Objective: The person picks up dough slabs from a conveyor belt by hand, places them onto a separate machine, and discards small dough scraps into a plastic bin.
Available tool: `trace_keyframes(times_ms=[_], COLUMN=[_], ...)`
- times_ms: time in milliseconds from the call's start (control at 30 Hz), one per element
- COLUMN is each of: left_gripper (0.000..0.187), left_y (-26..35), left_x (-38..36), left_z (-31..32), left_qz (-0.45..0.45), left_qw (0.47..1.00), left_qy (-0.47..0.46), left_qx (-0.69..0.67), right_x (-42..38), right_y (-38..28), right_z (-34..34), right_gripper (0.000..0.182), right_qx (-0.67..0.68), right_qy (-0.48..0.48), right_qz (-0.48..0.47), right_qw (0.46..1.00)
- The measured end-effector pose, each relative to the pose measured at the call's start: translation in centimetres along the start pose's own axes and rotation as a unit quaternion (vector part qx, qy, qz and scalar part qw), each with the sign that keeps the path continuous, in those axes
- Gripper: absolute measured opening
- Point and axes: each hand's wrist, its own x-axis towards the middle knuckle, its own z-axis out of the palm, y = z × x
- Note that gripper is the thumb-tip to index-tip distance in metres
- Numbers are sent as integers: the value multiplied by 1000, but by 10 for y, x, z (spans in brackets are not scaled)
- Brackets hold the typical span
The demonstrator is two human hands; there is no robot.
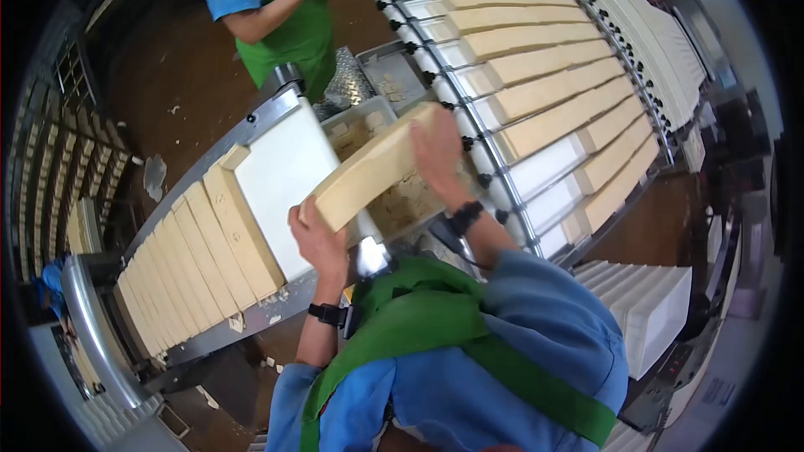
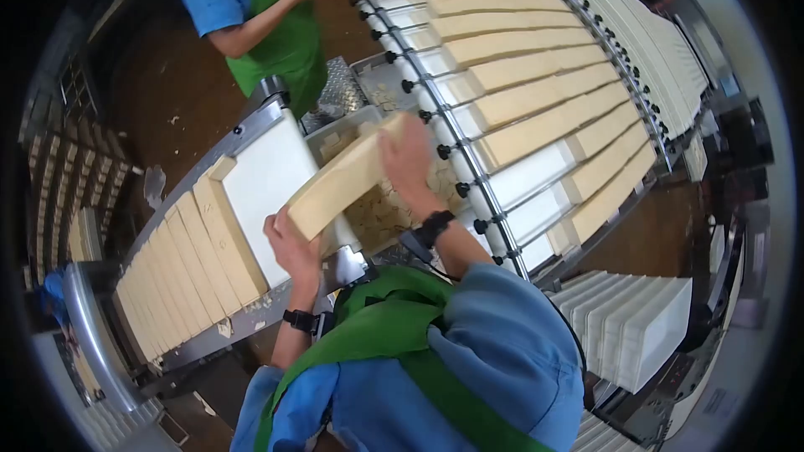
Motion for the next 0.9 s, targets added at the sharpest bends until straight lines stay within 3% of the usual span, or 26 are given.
trace_keyframes(times_ms=[167,233,333,433,500,567,600,700,800,900], left_gripper=[88,86,84,75,70,66,63,61,62,64], left_y=[125,173,221,254,272,287,292,291,300,296], left_x=[-20,-32,-48,-55,-54,-42,-38,-35,-45,-54], left_z=[45,47,66,94,112,132,141,169,191,212], left_qz=[167,195,222,244,221,191,174,188,141,149], left_qw=[980,961,923,898,890,883,878,885,878,882], left_qy=[-78,-169,-272,-322,-365,-404,-424,-400,-414,-387], left_qx=[-69,-103,-156,-175,-161,-144,-136,-145,-196,-225], right_x=[32,37,41,39,39,46,51,61,53,1], right_y=[115,171,236,288,316,341,339,322,283,267], right_z=[-133,-176,-229,-254,-260,-260,-258,-265,-267,-247], right_gripper=[40,36,38,42,53,58,65,66,70,72], right_qx=[-47,-48,-18,-94,-198,-315,-356,-499,-487,-381], right_qy=[143,195,175,92,-34,-169,-191,-184,-194,-188], right_qz=[71,93,162,223,207,181,220,178,174,53], right_qw=[986,975,971,966,958,916,888,828,834,904])
